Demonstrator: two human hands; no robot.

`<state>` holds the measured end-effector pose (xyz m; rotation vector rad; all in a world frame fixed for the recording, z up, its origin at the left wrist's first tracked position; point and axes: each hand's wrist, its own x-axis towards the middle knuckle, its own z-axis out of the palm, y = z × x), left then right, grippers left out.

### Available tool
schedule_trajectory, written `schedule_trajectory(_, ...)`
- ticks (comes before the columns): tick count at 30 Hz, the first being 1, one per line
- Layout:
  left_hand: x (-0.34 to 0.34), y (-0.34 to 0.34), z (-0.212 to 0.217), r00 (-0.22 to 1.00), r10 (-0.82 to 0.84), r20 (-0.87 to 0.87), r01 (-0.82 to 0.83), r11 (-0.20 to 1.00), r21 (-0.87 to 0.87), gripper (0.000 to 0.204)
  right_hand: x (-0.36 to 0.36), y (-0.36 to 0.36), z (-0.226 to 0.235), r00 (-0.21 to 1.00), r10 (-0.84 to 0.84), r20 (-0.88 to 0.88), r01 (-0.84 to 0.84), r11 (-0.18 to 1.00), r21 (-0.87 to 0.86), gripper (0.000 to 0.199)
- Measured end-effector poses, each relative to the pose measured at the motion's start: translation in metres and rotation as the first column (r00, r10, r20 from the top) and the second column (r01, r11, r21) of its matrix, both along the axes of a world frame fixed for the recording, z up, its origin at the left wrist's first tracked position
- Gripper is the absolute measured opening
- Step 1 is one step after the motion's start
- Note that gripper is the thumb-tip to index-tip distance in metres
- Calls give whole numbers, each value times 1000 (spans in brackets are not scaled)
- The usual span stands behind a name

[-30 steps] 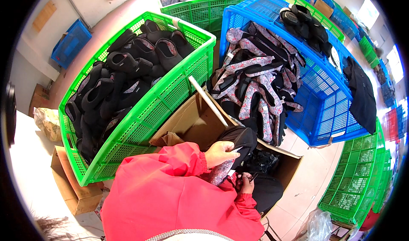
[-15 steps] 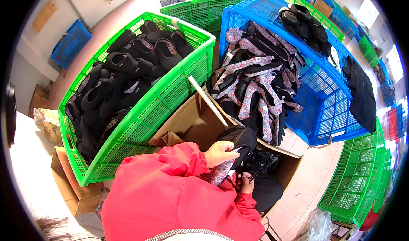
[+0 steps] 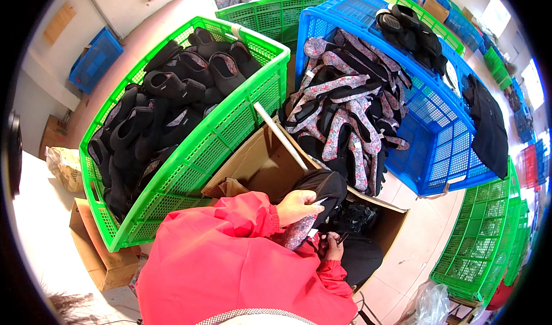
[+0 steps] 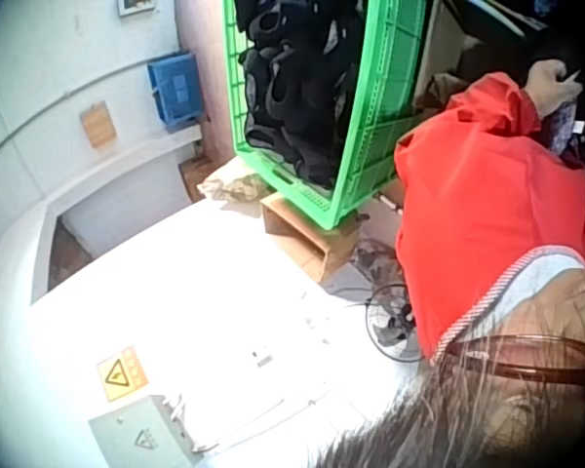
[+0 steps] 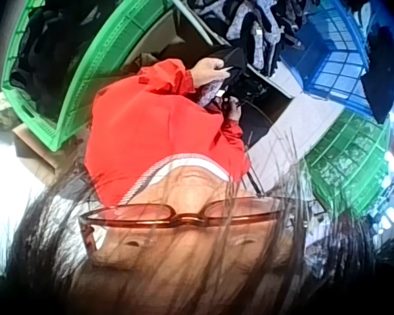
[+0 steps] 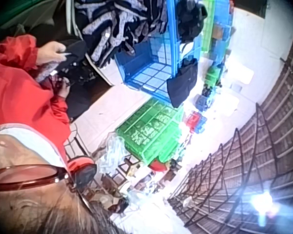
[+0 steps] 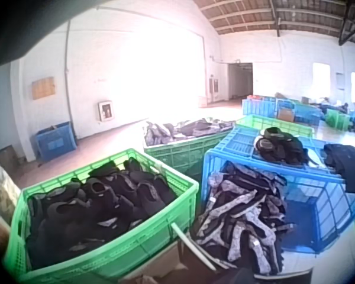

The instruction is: The person sits on a low stool and assembles slippers by hand. They pick up a black slipper sole and a patterned fabric upper, align them, and press the parts together. The person then places the assembled slipper into a green plastic crate and repeats the process with another pair.

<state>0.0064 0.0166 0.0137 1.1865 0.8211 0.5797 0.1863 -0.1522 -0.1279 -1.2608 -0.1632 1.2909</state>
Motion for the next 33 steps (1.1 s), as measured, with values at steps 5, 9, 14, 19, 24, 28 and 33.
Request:
schedule_trajectory(5, 7, 0, -3, 999, 51, 18, -51, 999, -16, 26, 2, -1, 5, 998, 48, 44, -46, 997, -56, 6)
schedule_trajectory(9, 10, -13, -9, 946, 305, 112, -291, 948, -129, 19, -5, 7, 37, 996, 33, 80, -16, 979, -201, 11)
schedule_trajectory(14, 9, -20, -1, 887, 406, 218, -338, 895, -290, 16, -7, 3, 36, 997, -64, 38, 68, 987, -148, 4)
schedule_trajectory(19, 15, -22, -3, 894, 387, 224, -343, 915, -214, 14, -6, -1, 39, 992, -83, 97, 85, 996, -17, 7)
schedule_trajectory(24, 14, -22, -15, 897, 354, 264, -333, 935, -121, 7, -4, 0, 81, 998, -17, 67, 14, 999, 49, 13)
schedule_trajectory(28, 14, -23, -10, 900, 374, 223, -358, 927, -112, 6, -7, 3, 97, 993, 12, 115, -35, 979, 203, 21)
schedule_trajectory(33, 16, -27, -8, 917, 361, 171, -354, 933, -74, 5, -14, 13, 103, 983, 45, 179, -100, 945, 312, 30)
